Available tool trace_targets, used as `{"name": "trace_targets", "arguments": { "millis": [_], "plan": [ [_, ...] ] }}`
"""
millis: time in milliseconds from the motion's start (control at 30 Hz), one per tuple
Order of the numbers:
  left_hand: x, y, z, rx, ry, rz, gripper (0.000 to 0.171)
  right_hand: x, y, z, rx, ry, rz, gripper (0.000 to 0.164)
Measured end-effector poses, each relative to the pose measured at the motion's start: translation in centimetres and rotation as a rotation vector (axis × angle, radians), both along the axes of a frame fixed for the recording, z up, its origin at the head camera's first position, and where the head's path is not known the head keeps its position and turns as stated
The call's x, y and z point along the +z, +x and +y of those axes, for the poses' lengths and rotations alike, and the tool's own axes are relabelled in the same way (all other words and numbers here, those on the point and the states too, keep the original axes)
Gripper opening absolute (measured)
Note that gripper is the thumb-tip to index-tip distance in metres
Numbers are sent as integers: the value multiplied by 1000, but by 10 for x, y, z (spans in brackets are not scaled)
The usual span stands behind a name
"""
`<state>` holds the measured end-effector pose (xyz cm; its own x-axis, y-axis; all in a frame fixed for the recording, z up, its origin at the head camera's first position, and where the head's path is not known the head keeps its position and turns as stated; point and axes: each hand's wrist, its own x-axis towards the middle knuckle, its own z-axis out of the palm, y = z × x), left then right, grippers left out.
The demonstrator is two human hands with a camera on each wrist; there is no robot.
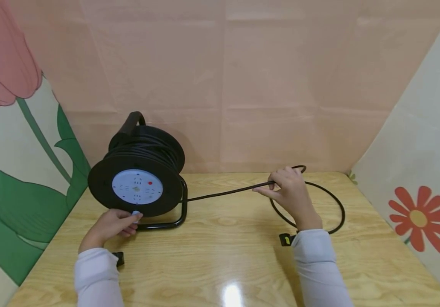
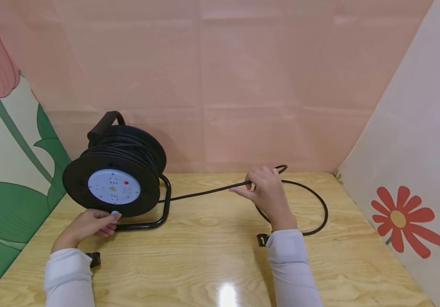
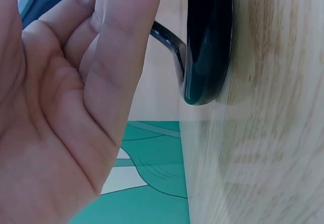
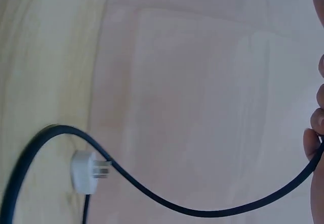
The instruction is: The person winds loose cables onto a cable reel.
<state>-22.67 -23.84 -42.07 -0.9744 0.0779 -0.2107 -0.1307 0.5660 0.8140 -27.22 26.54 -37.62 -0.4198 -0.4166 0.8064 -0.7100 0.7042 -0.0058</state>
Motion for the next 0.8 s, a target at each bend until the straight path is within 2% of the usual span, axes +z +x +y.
{"name": "trace_targets", "arguments": {
  "millis": [133,300,500,633,700,800],
  "plan": [
    [-1,0,0,3,7,3,54,8,4,1,18,-21,42,52],
    [-2,0,-3,10,17,-1,54,14,7,17,-19,-100,61,57],
    [-1,0,-5,11,14,-1,56,13,8,44,-140,-136,46,64],
    [-1,1,-6,17,12,3,57,6,4,57,-200,-110,5,67],
    [-1,2,-7,21,11,5,57,0,0,61,-217,-89,-37,59],
    [0,3,-8,21,1,16,56,-9,-4,62,-237,-80,-108,39]
  ]
}}
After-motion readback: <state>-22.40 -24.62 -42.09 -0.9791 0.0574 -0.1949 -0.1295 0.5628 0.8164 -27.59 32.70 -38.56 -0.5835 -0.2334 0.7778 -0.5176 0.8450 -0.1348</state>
